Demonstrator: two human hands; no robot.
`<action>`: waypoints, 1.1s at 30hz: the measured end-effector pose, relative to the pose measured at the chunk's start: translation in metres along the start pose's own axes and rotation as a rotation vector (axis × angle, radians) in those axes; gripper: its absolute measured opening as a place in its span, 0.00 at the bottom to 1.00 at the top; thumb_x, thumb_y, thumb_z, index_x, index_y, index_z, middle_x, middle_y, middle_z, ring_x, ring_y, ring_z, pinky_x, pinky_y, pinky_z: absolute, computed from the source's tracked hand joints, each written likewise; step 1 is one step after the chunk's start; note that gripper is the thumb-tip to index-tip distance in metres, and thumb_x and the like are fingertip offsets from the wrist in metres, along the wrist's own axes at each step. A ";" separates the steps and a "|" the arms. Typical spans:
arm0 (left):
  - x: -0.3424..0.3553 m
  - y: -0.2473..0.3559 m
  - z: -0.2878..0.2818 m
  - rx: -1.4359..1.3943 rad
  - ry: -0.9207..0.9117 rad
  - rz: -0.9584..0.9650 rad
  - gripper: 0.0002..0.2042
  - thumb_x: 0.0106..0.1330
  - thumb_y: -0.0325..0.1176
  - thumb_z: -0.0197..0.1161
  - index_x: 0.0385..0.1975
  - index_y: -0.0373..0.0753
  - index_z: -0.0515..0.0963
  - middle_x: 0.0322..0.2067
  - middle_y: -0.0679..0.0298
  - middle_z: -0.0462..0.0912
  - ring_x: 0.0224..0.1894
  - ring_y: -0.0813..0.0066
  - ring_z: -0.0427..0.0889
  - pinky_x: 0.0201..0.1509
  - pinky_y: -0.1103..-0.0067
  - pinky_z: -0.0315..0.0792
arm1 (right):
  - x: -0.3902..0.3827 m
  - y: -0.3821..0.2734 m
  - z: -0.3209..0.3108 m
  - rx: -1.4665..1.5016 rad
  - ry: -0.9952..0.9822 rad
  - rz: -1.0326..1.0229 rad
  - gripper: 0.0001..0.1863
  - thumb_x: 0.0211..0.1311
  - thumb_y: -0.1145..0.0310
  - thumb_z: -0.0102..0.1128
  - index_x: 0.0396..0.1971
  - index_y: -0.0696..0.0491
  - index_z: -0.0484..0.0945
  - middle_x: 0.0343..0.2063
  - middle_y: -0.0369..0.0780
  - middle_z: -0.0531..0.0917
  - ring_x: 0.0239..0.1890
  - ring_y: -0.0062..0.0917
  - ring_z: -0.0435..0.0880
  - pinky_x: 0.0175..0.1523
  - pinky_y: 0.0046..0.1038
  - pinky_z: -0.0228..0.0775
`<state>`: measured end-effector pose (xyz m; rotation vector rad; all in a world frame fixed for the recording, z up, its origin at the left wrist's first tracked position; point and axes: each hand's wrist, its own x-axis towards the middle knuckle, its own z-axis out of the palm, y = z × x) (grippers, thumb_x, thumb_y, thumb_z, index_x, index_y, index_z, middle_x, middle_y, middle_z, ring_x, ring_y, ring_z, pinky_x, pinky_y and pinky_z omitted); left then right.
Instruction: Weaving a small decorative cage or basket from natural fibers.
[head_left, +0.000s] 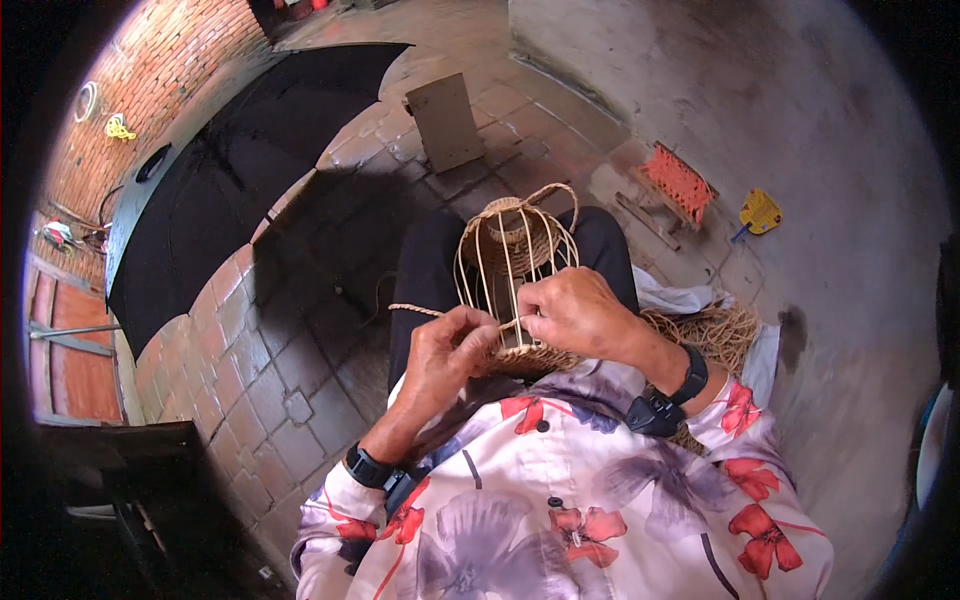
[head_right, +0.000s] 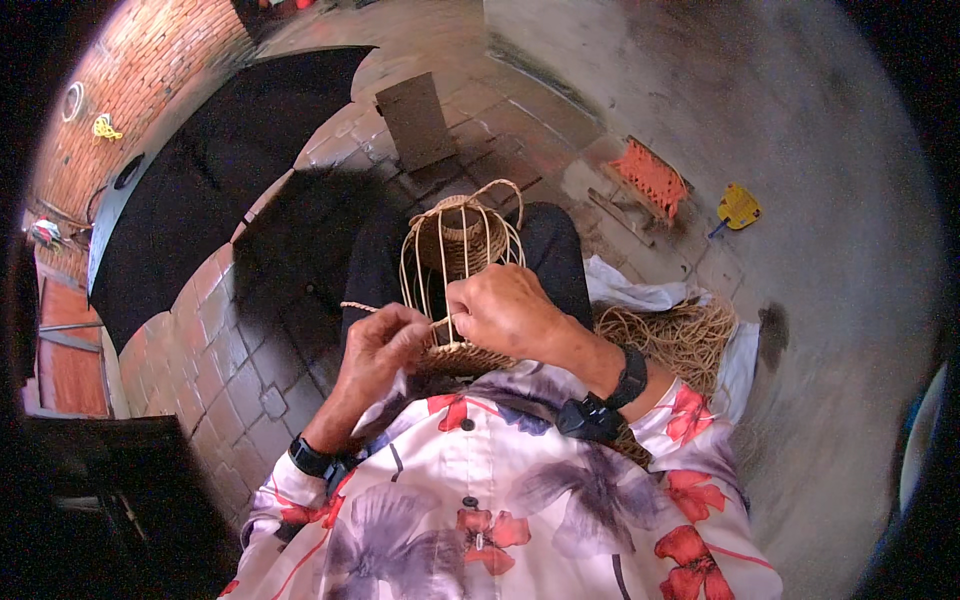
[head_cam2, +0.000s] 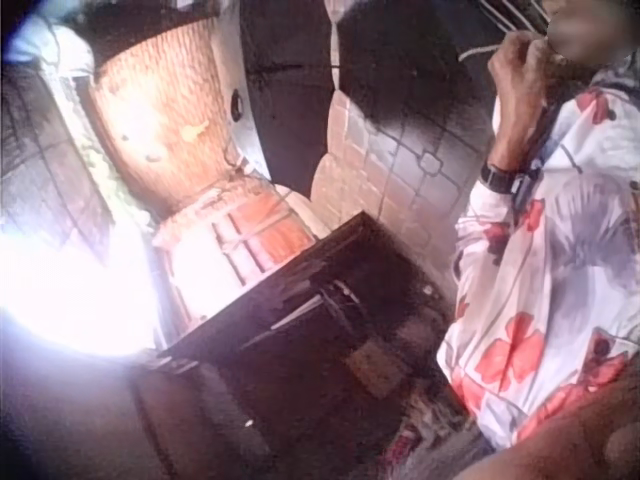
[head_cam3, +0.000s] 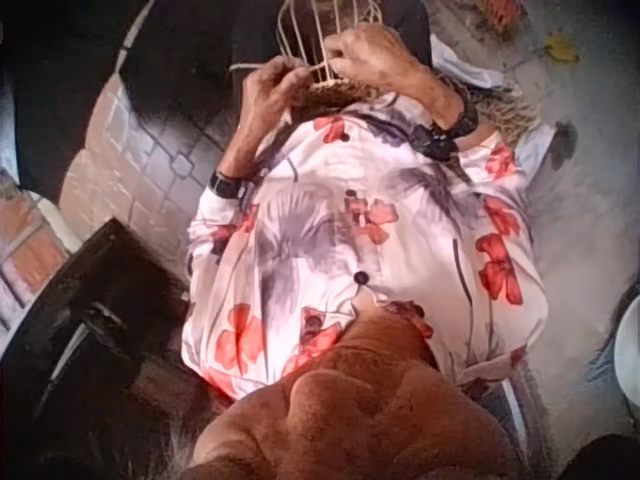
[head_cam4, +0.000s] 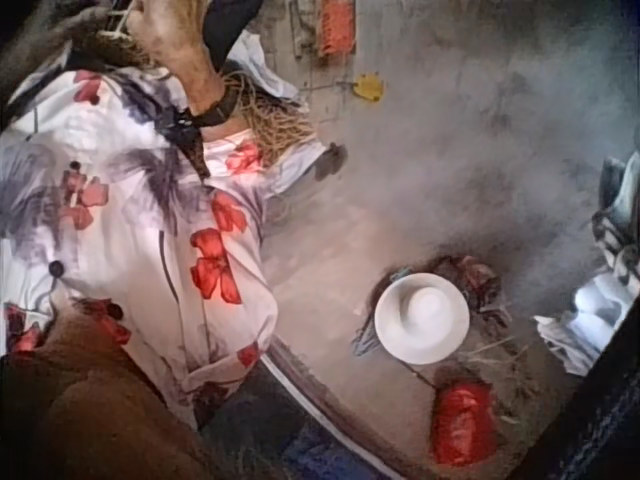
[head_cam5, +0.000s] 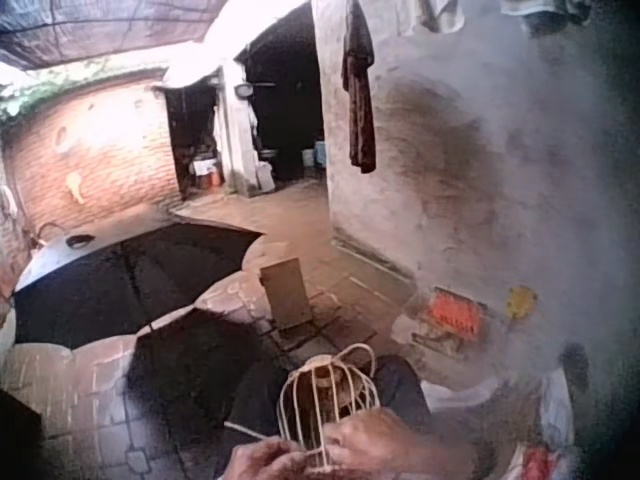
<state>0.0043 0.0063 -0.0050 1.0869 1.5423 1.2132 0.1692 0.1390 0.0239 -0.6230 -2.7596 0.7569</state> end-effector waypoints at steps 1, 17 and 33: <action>0.004 0.003 -0.001 0.073 0.016 0.028 0.09 0.65 0.32 0.58 0.34 0.31 0.77 0.23 0.67 0.79 0.25 0.84 0.75 0.27 0.83 0.70 | -0.002 0.001 0.001 0.065 0.046 -0.020 0.06 0.47 0.69 0.59 0.23 0.55 0.76 0.17 0.43 0.79 0.21 0.33 0.81 0.27 0.33 0.69; 0.024 0.020 0.002 0.473 -0.029 0.163 0.06 0.60 0.29 0.62 0.33 0.35 0.79 0.26 0.63 0.79 0.29 0.75 0.78 0.32 0.79 0.71 | -0.060 0.020 -0.014 0.709 -0.052 0.199 0.06 0.49 0.72 0.60 0.21 0.58 0.74 0.15 0.35 0.76 0.21 0.14 0.72 0.26 0.23 0.65; 0.012 0.049 0.035 0.571 -0.161 0.250 0.06 0.53 0.28 0.64 0.30 0.36 0.79 0.25 0.61 0.78 0.25 0.72 0.78 0.29 0.78 0.70 | -0.014 0.033 0.009 0.436 0.174 0.033 0.05 0.48 0.72 0.59 0.22 0.57 0.73 0.16 0.40 0.76 0.18 0.23 0.77 0.26 0.27 0.67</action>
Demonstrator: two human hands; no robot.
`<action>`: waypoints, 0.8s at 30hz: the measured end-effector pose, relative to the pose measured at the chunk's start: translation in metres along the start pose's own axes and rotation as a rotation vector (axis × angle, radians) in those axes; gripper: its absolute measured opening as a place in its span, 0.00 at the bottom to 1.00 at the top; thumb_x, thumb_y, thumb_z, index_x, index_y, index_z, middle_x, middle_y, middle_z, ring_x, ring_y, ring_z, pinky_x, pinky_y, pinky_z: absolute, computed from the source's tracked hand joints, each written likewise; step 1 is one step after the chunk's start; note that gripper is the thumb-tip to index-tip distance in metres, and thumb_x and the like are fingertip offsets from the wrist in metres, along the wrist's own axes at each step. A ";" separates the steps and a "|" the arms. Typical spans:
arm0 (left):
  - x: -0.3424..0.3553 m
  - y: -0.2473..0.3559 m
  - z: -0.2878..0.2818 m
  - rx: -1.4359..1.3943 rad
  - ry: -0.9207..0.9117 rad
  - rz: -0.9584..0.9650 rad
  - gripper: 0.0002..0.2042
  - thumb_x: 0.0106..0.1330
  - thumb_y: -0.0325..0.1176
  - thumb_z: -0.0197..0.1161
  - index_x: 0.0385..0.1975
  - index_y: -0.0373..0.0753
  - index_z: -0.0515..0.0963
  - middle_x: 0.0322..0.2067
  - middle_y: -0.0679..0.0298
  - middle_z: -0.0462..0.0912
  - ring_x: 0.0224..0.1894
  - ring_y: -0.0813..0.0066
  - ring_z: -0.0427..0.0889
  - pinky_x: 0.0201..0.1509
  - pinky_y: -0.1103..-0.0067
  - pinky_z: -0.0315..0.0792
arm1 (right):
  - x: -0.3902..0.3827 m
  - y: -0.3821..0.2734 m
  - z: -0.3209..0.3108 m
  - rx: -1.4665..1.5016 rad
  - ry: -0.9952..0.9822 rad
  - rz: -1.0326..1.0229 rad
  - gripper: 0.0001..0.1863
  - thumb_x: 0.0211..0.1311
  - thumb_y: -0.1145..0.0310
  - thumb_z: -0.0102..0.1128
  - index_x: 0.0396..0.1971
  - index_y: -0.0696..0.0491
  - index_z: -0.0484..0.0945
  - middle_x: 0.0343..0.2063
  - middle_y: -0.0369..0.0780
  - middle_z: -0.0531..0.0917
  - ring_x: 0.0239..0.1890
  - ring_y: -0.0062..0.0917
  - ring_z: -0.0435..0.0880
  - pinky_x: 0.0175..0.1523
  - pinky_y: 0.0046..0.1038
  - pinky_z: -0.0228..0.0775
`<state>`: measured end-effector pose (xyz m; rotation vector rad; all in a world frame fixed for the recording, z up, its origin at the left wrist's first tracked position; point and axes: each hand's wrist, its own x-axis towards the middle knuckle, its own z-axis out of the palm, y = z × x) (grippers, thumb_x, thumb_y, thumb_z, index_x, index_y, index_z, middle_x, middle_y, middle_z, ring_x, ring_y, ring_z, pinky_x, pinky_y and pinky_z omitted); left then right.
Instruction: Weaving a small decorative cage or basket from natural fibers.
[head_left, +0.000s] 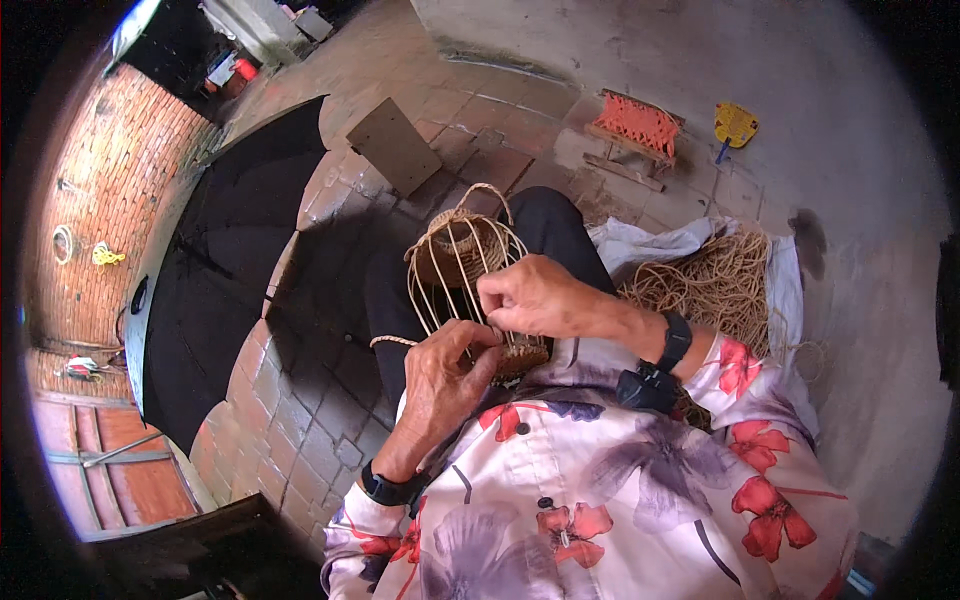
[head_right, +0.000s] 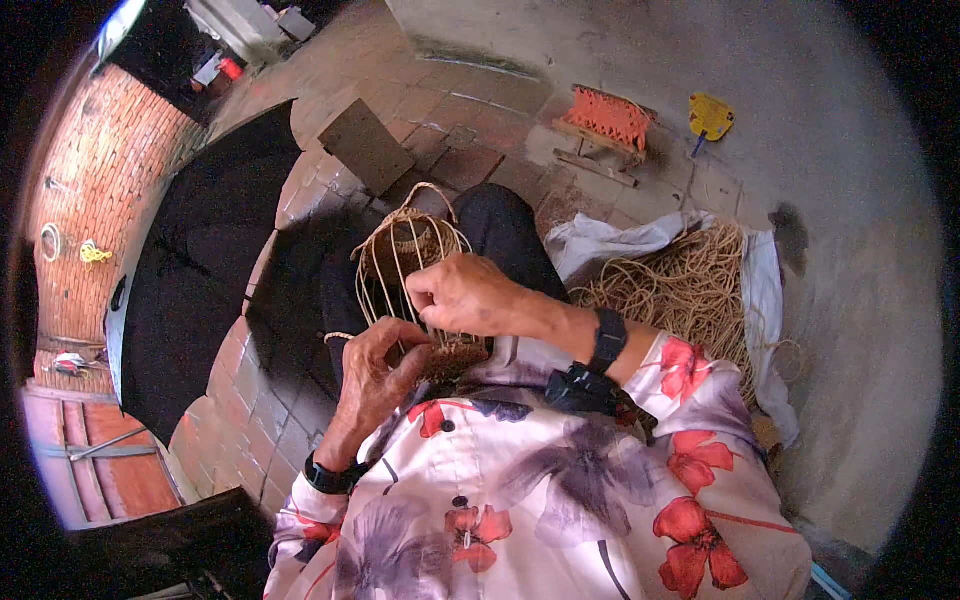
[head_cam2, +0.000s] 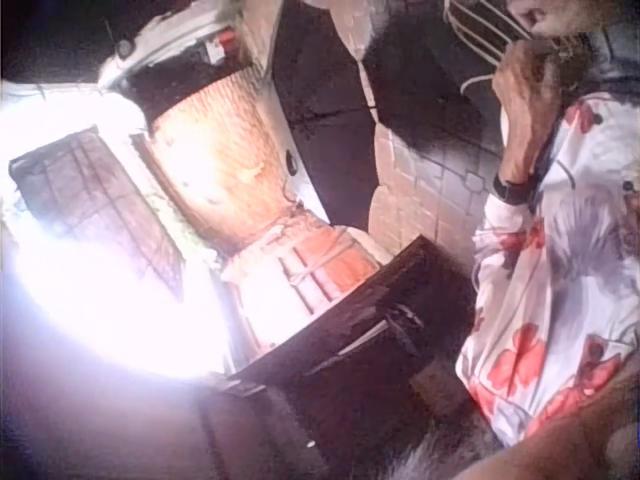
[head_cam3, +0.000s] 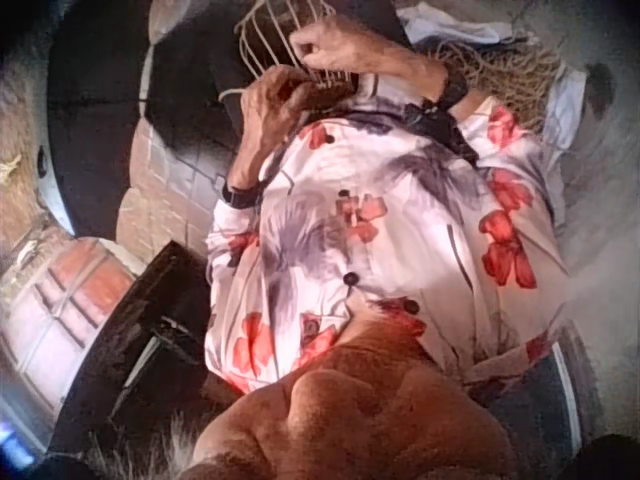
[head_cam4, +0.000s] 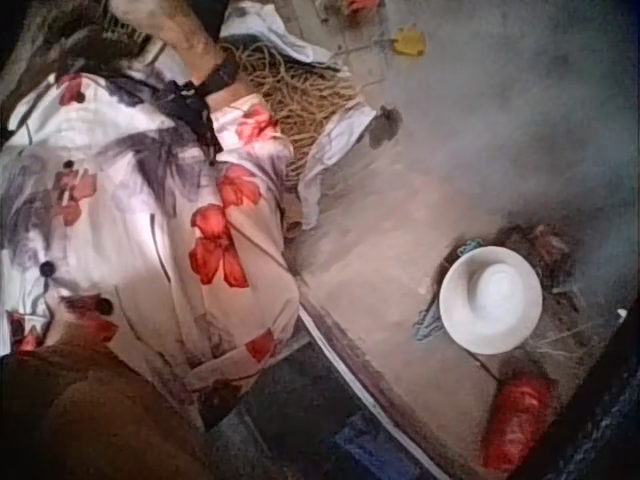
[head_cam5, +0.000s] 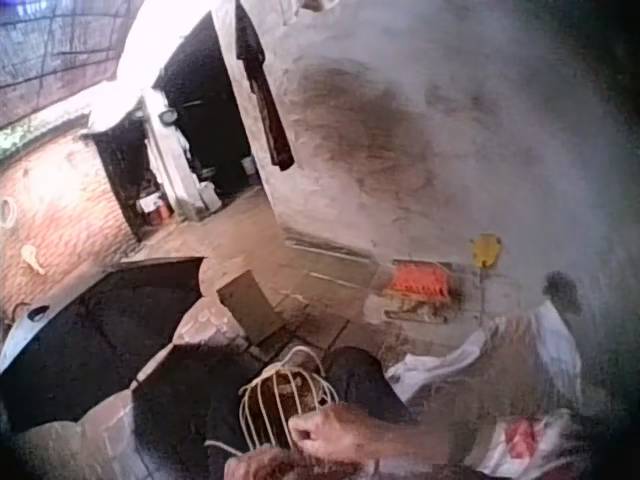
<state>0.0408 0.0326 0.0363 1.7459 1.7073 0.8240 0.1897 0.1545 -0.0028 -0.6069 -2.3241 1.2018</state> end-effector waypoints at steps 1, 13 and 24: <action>0.000 -0.001 0.000 0.004 -0.006 0.002 0.06 0.53 0.28 0.64 0.30 0.36 0.79 0.25 0.61 0.78 0.25 0.72 0.78 0.29 0.78 0.70 | 0.000 0.001 0.004 -0.030 0.004 -0.002 0.06 0.48 0.72 0.60 0.22 0.57 0.73 0.16 0.41 0.77 0.19 0.25 0.77 0.26 0.27 0.67; 0.001 -0.002 0.000 0.109 -0.030 0.077 0.04 0.55 0.29 0.61 0.29 0.38 0.80 0.25 0.60 0.78 0.22 0.65 0.79 0.27 0.74 0.70 | -0.026 0.004 -0.004 0.087 -0.236 0.121 0.15 0.54 0.70 0.49 0.40 0.59 0.77 0.17 0.47 0.78 0.21 0.33 0.81 0.31 0.33 0.72; 0.000 -0.010 -0.004 -0.166 -0.114 -0.088 0.05 0.56 0.23 0.60 0.31 0.34 0.80 0.28 0.61 0.81 0.27 0.74 0.81 0.32 0.80 0.73 | -0.035 -0.002 0.001 0.108 -0.137 0.066 0.06 0.54 0.73 0.55 0.30 0.58 0.77 0.16 0.46 0.78 0.20 0.36 0.80 0.28 0.33 0.71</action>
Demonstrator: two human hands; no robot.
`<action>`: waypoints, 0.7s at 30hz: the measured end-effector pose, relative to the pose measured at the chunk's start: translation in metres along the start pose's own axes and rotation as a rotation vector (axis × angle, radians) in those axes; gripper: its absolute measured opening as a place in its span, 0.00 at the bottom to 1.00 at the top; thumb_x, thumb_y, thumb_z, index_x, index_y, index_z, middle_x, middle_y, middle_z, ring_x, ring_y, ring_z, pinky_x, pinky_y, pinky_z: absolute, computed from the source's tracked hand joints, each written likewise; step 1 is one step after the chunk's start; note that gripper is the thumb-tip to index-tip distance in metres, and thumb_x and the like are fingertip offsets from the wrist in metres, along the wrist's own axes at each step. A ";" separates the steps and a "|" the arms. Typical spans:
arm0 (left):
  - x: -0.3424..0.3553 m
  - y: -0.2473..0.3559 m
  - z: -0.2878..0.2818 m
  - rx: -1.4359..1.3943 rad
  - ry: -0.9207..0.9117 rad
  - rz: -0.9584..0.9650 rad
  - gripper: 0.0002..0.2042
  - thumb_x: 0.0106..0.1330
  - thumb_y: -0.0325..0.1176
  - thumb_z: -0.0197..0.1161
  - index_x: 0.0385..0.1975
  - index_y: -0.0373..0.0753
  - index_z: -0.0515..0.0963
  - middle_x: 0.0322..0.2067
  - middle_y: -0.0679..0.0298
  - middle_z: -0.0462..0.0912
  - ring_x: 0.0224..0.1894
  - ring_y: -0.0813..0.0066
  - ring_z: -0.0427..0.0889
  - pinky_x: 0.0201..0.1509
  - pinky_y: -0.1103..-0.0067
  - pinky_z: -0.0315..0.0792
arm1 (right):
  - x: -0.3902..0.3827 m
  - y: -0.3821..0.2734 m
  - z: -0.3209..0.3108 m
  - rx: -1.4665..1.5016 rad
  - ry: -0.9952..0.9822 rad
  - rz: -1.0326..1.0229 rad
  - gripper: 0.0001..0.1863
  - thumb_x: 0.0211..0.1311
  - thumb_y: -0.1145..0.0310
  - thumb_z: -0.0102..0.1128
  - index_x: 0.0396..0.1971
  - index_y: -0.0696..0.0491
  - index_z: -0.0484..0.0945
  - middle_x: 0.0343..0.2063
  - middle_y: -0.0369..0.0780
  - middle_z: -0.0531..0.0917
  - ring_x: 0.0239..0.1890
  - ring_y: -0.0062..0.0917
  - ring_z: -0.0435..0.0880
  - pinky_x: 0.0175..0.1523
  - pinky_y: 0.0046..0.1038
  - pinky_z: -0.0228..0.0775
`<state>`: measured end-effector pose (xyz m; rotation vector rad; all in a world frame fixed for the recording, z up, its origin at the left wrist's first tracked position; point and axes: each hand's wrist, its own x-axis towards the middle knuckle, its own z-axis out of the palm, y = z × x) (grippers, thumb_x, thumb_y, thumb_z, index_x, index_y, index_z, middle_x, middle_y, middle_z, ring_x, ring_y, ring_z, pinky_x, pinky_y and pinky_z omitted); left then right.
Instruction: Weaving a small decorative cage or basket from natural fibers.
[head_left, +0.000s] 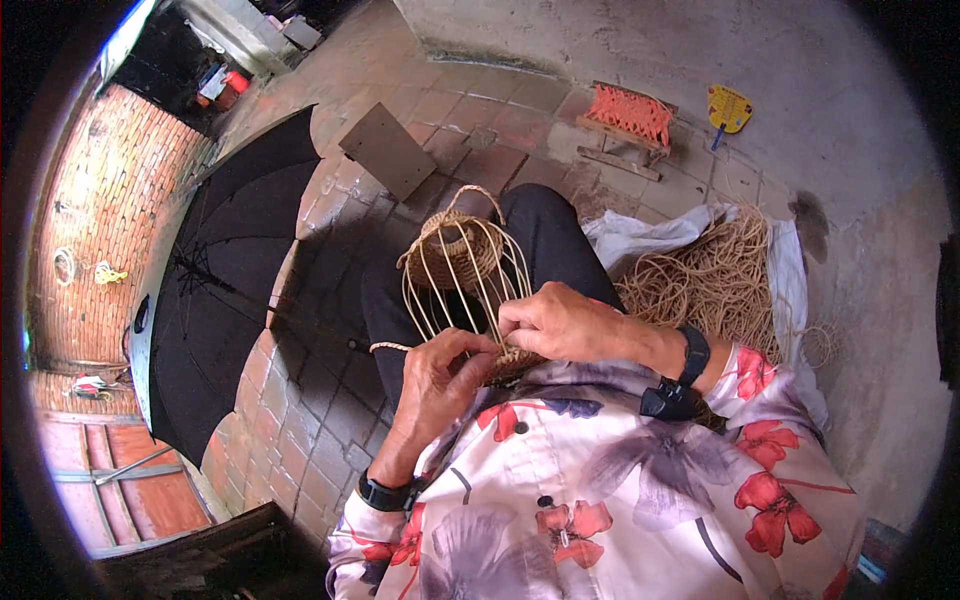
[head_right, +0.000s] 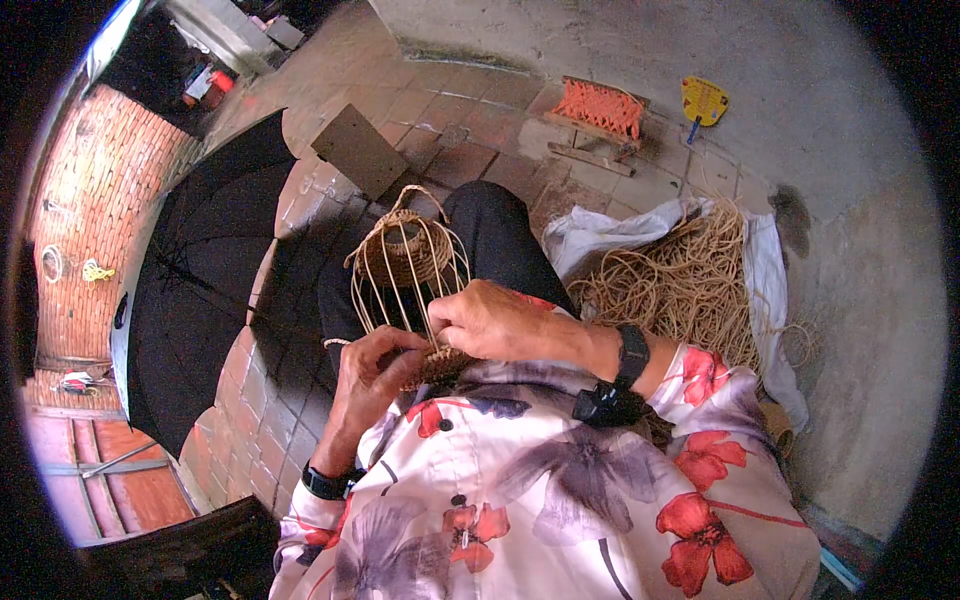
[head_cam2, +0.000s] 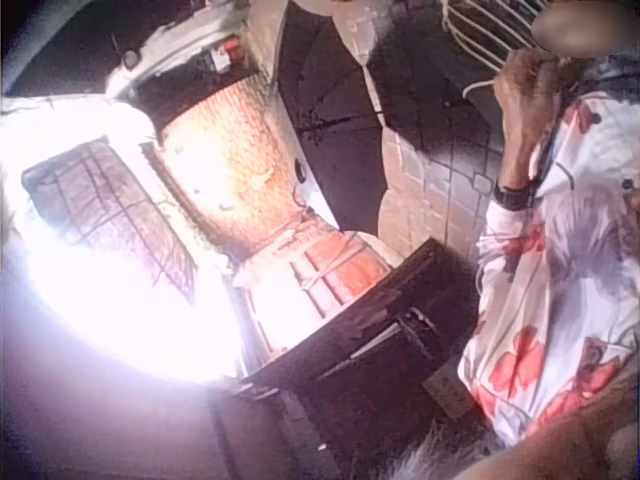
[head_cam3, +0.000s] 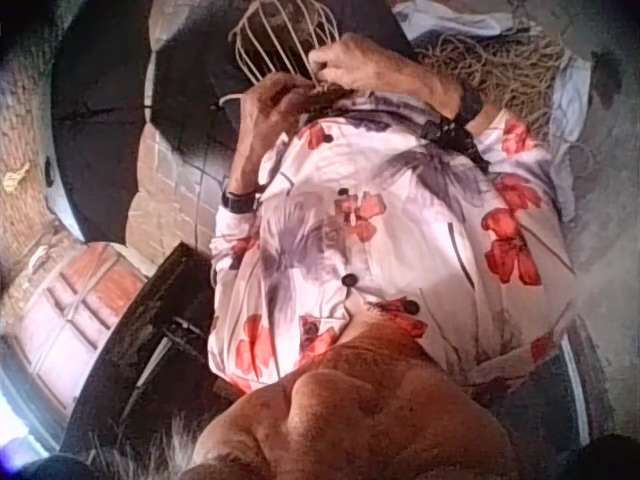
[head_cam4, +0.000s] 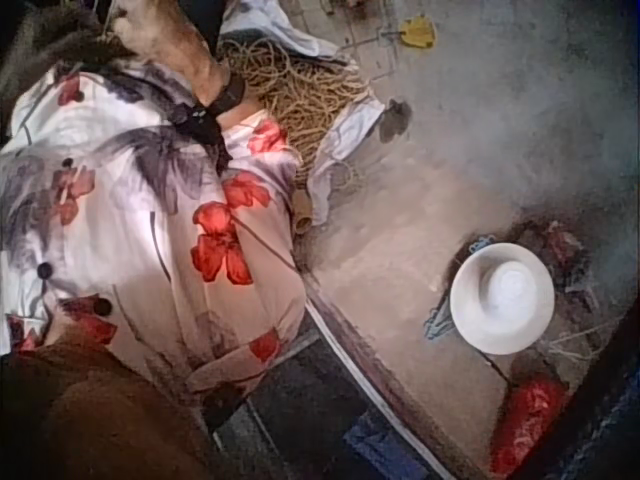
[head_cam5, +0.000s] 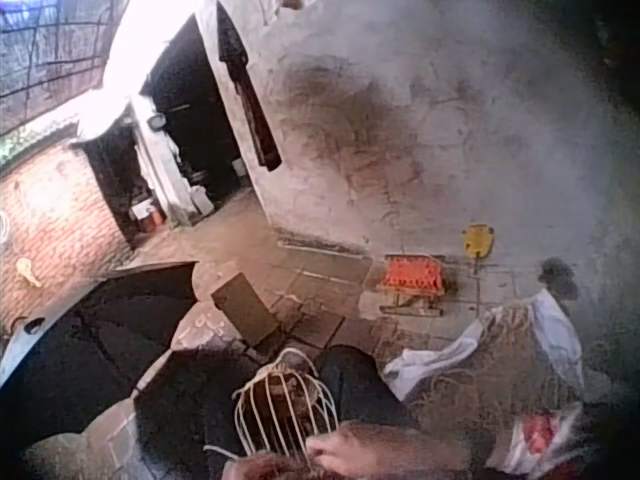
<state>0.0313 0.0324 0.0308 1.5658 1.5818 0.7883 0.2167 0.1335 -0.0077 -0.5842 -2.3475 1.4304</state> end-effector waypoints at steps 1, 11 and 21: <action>0.001 -0.002 -0.002 -0.002 -0.001 -0.001 0.05 0.56 0.23 0.60 0.31 0.34 0.80 0.28 0.61 0.81 0.27 0.74 0.81 0.32 0.80 0.73 | -0.002 0.006 0.004 -0.077 0.082 -0.102 0.05 0.53 0.73 0.56 0.30 0.57 0.77 0.18 0.45 0.78 0.22 0.37 0.80 0.29 0.33 0.71; 0.001 -0.003 0.003 -0.165 0.033 -0.062 0.04 0.58 0.19 0.57 0.31 0.33 0.76 0.25 0.71 0.78 0.27 0.89 0.74 0.32 0.87 0.69 | -0.011 -0.005 0.005 -0.376 0.282 -0.387 0.07 0.46 0.76 0.61 0.25 0.56 0.71 0.26 0.41 0.71 0.30 0.37 0.76 0.31 0.35 0.69; -0.003 -0.009 0.019 -0.243 0.189 0.038 0.05 0.57 0.18 0.58 0.28 0.36 0.72 0.24 0.74 0.75 0.26 0.92 0.71 0.29 0.90 0.66 | -0.019 0.008 0.007 -0.189 0.227 -0.311 0.04 0.50 0.75 0.56 0.24 0.56 0.70 0.25 0.43 0.72 0.30 0.41 0.75 0.34 0.38 0.67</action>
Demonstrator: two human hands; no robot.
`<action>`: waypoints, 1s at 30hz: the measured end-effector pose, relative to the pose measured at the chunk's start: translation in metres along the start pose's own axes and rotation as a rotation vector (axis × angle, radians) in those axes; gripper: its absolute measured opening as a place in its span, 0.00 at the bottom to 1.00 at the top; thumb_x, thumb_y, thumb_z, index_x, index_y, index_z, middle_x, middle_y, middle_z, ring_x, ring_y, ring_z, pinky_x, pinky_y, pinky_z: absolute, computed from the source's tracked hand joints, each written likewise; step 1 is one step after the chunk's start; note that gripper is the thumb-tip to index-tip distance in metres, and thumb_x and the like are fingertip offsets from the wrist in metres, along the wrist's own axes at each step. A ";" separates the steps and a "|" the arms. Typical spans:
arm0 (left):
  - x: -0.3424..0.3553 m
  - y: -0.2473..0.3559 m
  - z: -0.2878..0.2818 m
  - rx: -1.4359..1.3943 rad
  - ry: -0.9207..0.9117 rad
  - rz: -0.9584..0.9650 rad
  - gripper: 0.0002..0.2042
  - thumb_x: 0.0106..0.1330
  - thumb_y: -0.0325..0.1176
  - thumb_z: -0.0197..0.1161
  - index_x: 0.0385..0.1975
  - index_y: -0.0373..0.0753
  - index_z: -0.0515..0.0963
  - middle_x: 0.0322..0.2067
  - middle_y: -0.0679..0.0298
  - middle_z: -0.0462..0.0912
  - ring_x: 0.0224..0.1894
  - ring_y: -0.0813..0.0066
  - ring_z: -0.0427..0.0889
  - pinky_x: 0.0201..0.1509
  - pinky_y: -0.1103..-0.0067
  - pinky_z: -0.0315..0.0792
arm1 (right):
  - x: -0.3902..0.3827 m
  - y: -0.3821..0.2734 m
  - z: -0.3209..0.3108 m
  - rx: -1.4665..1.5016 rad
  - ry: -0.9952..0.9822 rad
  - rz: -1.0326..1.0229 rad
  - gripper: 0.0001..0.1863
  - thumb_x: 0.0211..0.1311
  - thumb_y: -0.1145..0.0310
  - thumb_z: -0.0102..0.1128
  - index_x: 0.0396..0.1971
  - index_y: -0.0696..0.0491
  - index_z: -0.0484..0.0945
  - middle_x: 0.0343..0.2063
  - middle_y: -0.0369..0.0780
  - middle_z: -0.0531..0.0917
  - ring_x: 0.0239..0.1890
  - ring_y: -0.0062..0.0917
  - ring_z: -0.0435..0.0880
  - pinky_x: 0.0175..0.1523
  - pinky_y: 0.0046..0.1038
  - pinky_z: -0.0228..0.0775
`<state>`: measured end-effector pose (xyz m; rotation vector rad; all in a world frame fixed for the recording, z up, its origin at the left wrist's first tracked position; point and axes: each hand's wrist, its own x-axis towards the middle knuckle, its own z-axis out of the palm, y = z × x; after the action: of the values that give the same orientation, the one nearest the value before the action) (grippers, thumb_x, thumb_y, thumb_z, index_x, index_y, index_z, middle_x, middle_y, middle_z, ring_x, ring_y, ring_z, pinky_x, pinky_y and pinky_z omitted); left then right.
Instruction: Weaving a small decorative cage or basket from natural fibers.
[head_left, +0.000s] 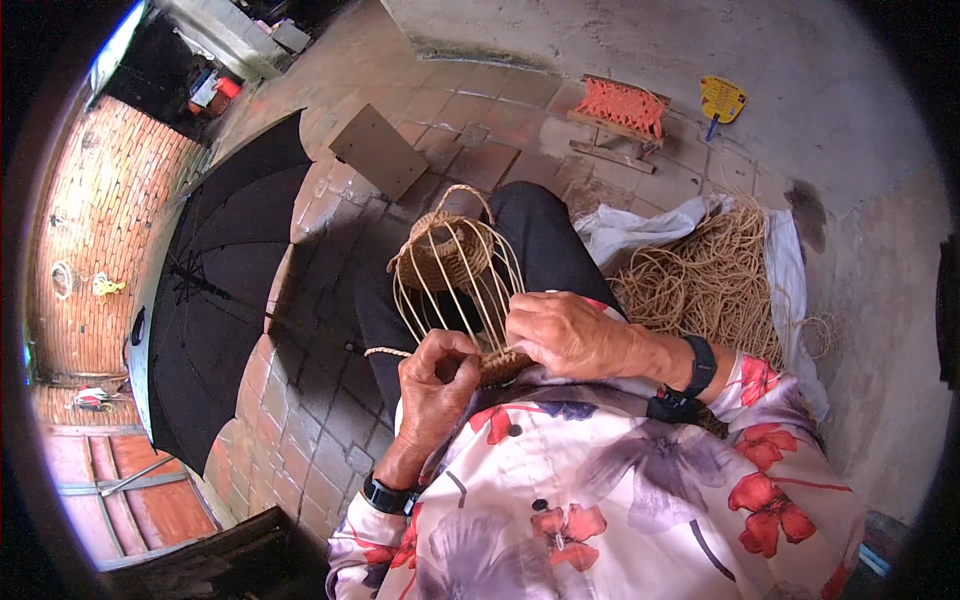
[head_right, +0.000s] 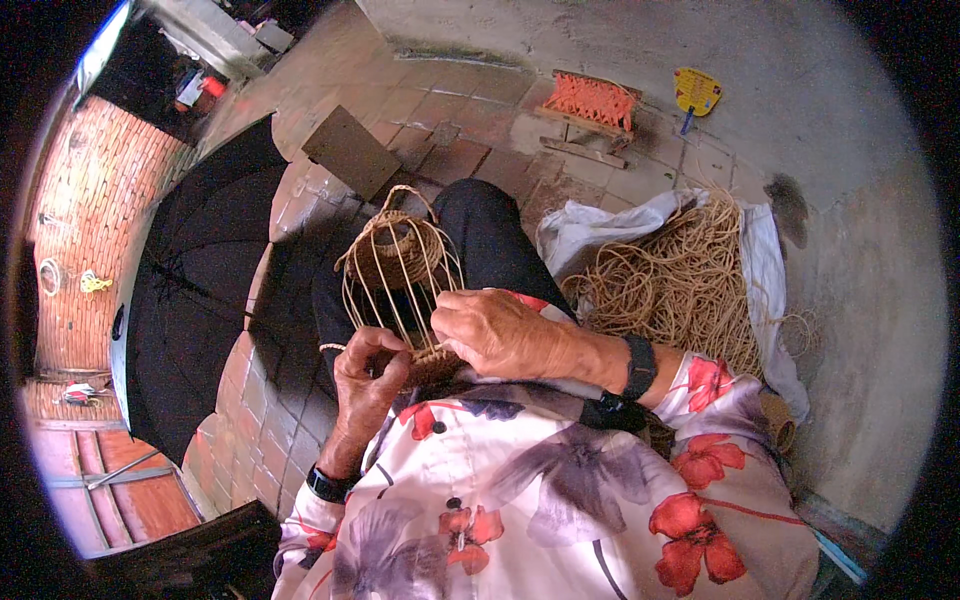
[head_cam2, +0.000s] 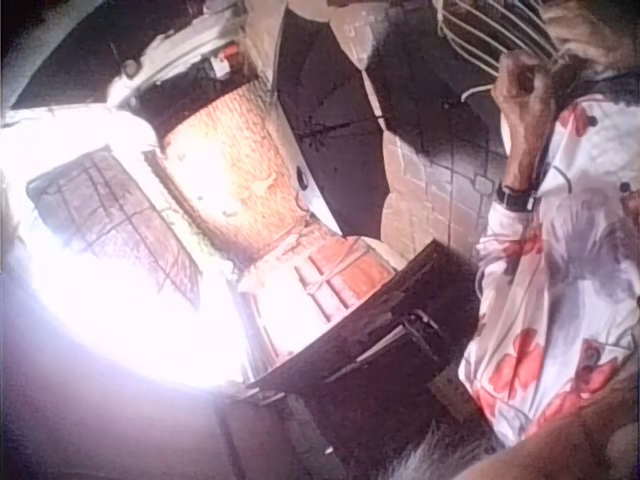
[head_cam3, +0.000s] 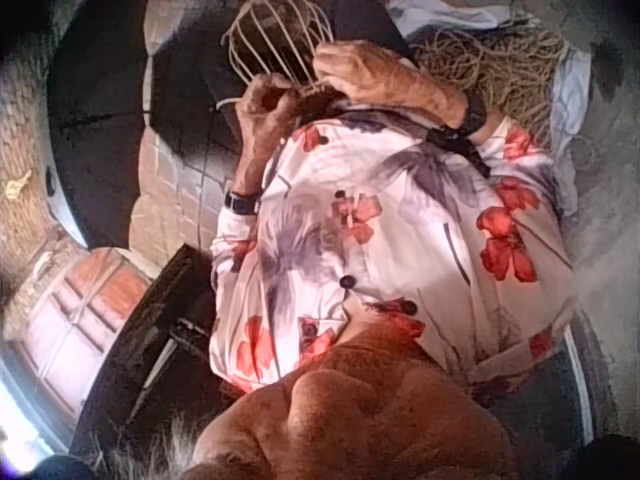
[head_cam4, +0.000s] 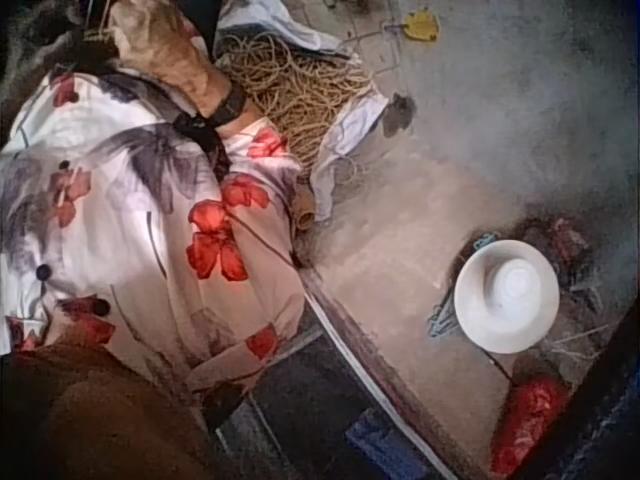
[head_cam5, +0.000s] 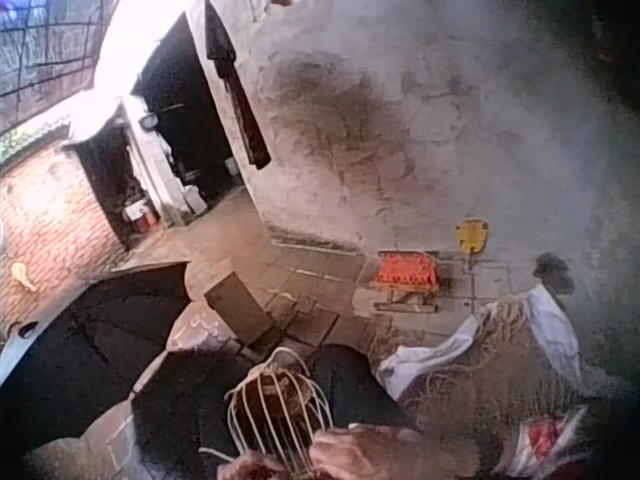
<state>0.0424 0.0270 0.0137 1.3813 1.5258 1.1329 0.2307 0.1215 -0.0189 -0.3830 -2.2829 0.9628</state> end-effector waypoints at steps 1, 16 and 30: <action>-0.001 -0.002 0.000 0.000 -0.001 -0.003 0.05 0.57 0.18 0.58 0.28 0.36 0.72 0.24 0.74 0.75 0.26 0.92 0.71 0.29 0.90 0.66 | -0.001 0.001 -0.001 0.022 -0.009 0.003 0.04 0.51 0.75 0.56 0.24 0.57 0.70 0.25 0.43 0.73 0.30 0.41 0.75 0.35 0.38 0.68; 0.001 -0.013 -0.009 -0.077 -0.041 -0.073 0.07 0.56 0.19 0.58 0.31 0.37 0.69 0.24 0.72 0.75 0.24 0.91 0.70 0.26 0.90 0.64 | 0.008 0.005 -0.014 0.438 -0.231 0.484 0.04 0.53 0.74 0.58 0.27 0.58 0.76 0.20 0.39 0.79 0.23 0.23 0.80 0.26 0.25 0.73; -0.013 -0.017 -0.025 -0.203 0.095 0.012 0.07 0.59 0.18 0.55 0.35 0.36 0.73 0.31 0.70 0.75 0.28 0.88 0.70 0.29 0.88 0.65 | 0.032 -0.006 -0.020 0.221 0.041 0.321 0.10 0.51 0.71 0.60 0.32 0.57 0.72 0.22 0.40 0.78 0.25 0.25 0.79 0.32 0.31 0.71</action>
<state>0.0151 0.0113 0.0050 1.2159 1.4258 1.3386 0.2186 0.1437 0.0096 -0.6798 -2.0873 1.3388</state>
